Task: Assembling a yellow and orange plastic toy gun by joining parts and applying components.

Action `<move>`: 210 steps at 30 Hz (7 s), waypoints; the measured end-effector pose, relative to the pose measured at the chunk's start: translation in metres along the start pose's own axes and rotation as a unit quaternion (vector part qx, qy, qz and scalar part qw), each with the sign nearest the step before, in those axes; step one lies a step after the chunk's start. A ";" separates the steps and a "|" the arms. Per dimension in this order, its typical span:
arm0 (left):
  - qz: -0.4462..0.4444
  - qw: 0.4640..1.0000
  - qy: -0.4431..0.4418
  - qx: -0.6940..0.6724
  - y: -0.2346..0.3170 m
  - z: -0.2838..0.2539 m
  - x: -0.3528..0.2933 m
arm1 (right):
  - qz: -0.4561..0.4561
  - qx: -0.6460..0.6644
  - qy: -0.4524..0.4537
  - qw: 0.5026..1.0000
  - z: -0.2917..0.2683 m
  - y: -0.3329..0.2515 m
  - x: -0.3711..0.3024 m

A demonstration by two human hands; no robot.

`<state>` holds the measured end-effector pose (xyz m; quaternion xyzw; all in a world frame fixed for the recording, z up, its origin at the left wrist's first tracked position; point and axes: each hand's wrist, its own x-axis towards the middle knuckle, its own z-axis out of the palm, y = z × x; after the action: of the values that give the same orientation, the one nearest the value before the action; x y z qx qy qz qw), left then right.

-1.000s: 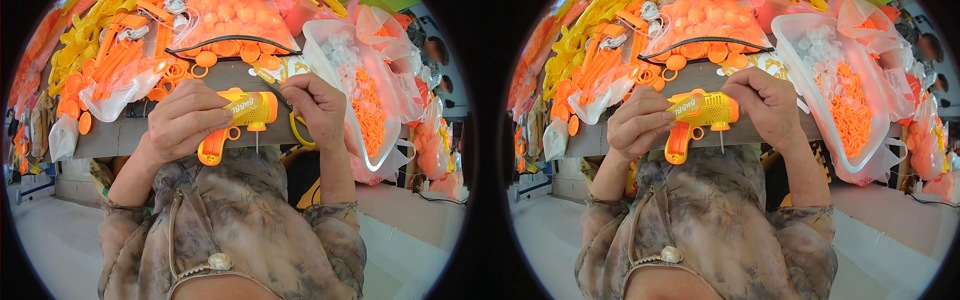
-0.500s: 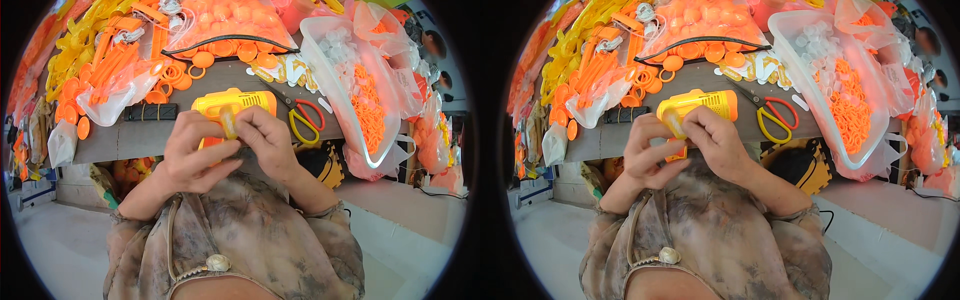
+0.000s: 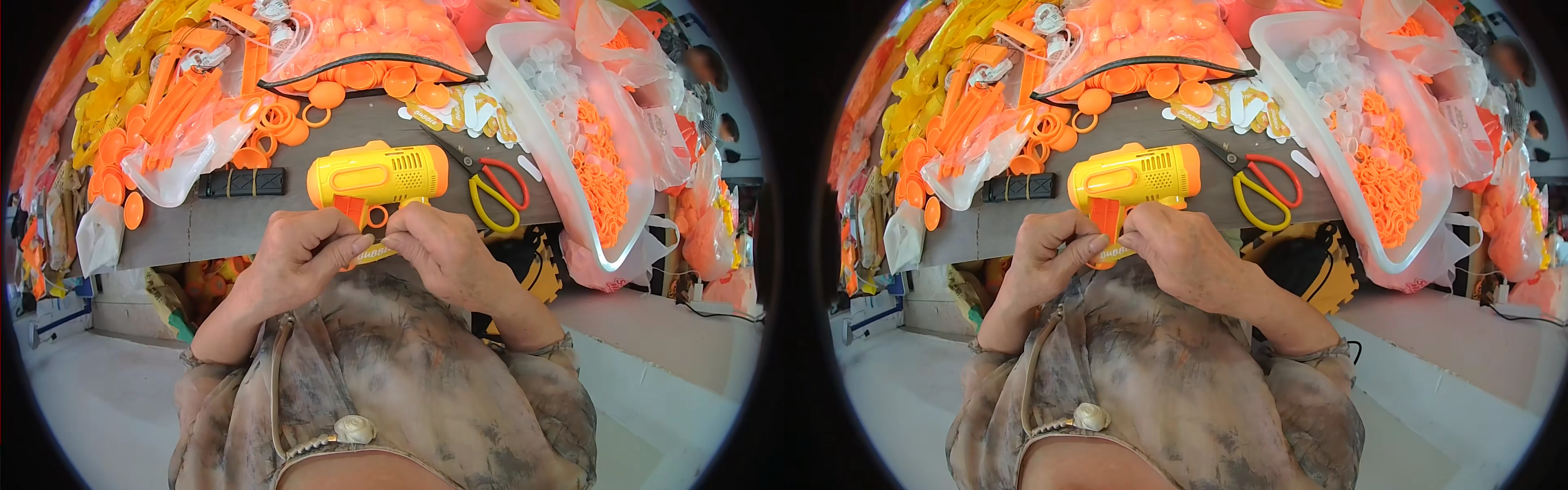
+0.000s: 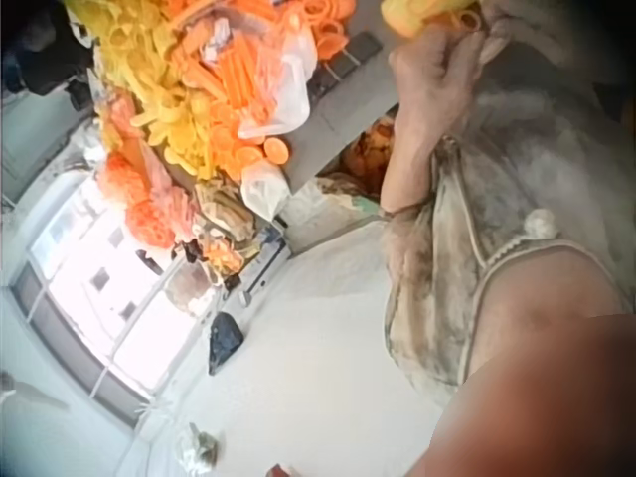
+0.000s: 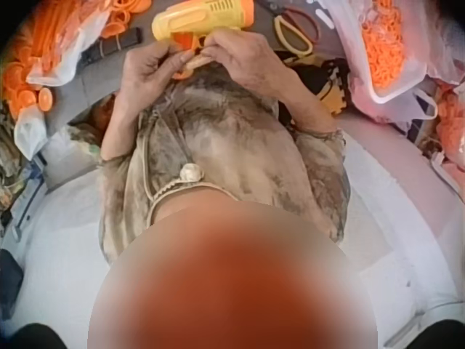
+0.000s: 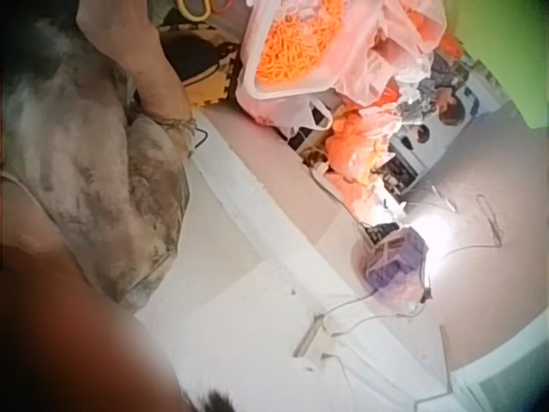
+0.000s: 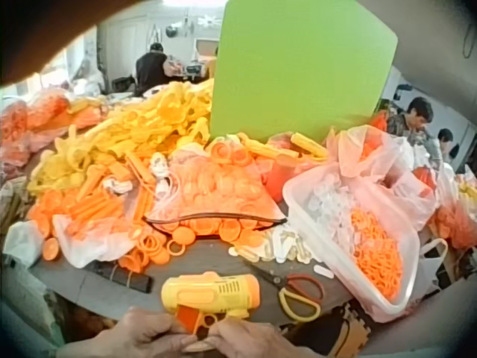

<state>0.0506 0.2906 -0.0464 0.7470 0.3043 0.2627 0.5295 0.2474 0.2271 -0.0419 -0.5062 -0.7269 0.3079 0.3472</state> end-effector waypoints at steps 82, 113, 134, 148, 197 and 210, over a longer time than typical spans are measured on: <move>0.271 0.904 0.115 0.311 -0.069 -0.011 0.010 | -0.164 -0.338 0.105 0.921 0.026 0.052 0.014; 0.135 0.803 0.136 0.564 -0.057 -0.095 0.059 | -0.167 -0.257 0.079 0.949 0.053 0.016 0.044; 0.080 0.909 0.265 0.310 -0.066 -0.115 0.050 | -0.169 -0.188 0.065 0.965 0.018 0.018 0.052; 0.181 0.926 0.210 0.255 -0.033 -0.075 0.035 | -0.086 -0.052 0.146 0.984 -0.004 0.017 0.059; 0.204 0.945 0.021 0.255 -0.040 -0.032 0.029 | 0.104 -0.223 0.133 0.960 -0.061 0.101 0.046; 0.195 0.948 0.032 0.251 -0.042 -0.031 0.026 | 0.146 -0.307 0.146 0.929 -0.029 0.117 0.070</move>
<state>0.0386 0.3397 -0.0754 0.8915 0.2258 0.2998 0.2537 0.3147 0.3313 -0.1051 -0.7280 -0.6451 0.0399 0.2286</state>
